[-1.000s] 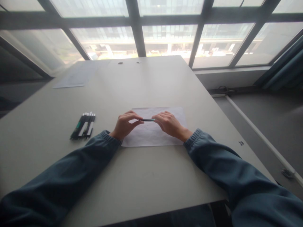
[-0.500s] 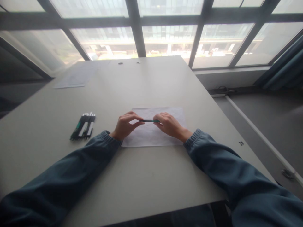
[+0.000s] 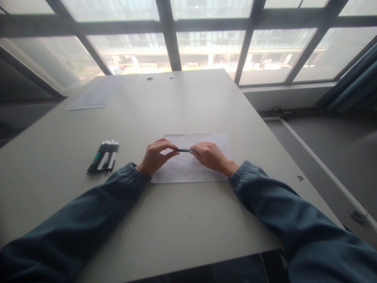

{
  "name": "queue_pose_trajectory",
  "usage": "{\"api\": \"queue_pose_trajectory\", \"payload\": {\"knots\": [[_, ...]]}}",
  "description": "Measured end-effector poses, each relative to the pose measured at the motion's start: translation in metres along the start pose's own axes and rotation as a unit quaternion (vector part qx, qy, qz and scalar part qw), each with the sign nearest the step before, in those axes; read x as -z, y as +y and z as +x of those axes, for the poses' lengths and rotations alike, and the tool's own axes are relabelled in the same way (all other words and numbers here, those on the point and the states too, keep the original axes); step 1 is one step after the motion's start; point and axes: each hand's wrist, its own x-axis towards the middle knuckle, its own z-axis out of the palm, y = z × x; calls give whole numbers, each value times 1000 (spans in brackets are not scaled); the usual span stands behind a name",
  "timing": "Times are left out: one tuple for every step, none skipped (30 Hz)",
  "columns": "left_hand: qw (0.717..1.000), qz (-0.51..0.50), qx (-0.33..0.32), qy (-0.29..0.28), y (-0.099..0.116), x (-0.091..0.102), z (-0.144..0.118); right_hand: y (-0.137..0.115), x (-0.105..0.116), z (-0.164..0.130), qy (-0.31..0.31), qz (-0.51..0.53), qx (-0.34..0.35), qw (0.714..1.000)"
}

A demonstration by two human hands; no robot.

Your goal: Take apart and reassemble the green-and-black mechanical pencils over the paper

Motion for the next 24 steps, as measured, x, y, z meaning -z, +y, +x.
{"api": "queue_pose_trajectory", "payload": {"knots": [[1000,0,0,-2,0,0,0,0,0,0,1,0,-2,1000],[1000,-1,1,-4,0,0,0,0,0,0,2,0,-3,1000],[1000,-3,4,-5,0,0,0,0,0,1,3,0,-4,1000],[1000,-6,9,-5,0,0,0,0,0,1,4,0,-4,1000],[1000,-9,14,-6,0,-1,0,0,-1,1,6,0,-4,1000],[1000,-11,19,-6,0,-1,0,0,-1,1,7,-1,-4,1000],[1000,-12,23,-5,0,-1,-1,0,-1,1,10,-1,-5,1000],[1000,-11,28,-6,0,-1,-1,1,-1,0,13,-2,-7,1000],[999,-6,34,-10,0,-1,-1,1,-2,0,17,-3,-9,1000],[999,1,42,-14,0,-1,-2,1,-2,0,20,-3,-12,1000],[999,10,50,-18,0,0,-2,2,-2,0,21,-3,-14,1000],[998,17,57,-23,0,0,-3,2,-2,0,21,-3,-14,1000],[997,20,62,-30,0,1,-3,2,-2,-1,21,-3,-13,1000],[997,21,65,-35,-1,1,-3,2,-2,-1,20,-3,-11,1000],[997,19,68,-40,-1,2,-3,2,-2,-1,21,-4,-10,1000],[996,17,70,-44,-1,2,-3,1,-2,-1,22,-5,-8,1000],[996,17,73,-48,-2,2,-3,1,-2,0,23,-5,-6,1000],[996,19,77,-50,-2,2,-3,1,-2,0,23,-5,-4,1000],[995,23,78,-52,-2,1,-3,1,-2,0,23,-4,-2,1000],[995,25,76,-53,-2,1,-3,1,-2,0,22,-4,1,1000],[996,27,72,-53,-2,1,-3,0,-2,0,22,-4,2,1000],[996,28,67,-52,-1,1,-2,0,-2,0,21,-4,3,1000],[996,27,62,-49,-1,0,-2,0,-1,0,20,-5,2,1000],[997,26,58,-46,-1,0,-2,0,-1,0,20,-5,2,1000]]}}
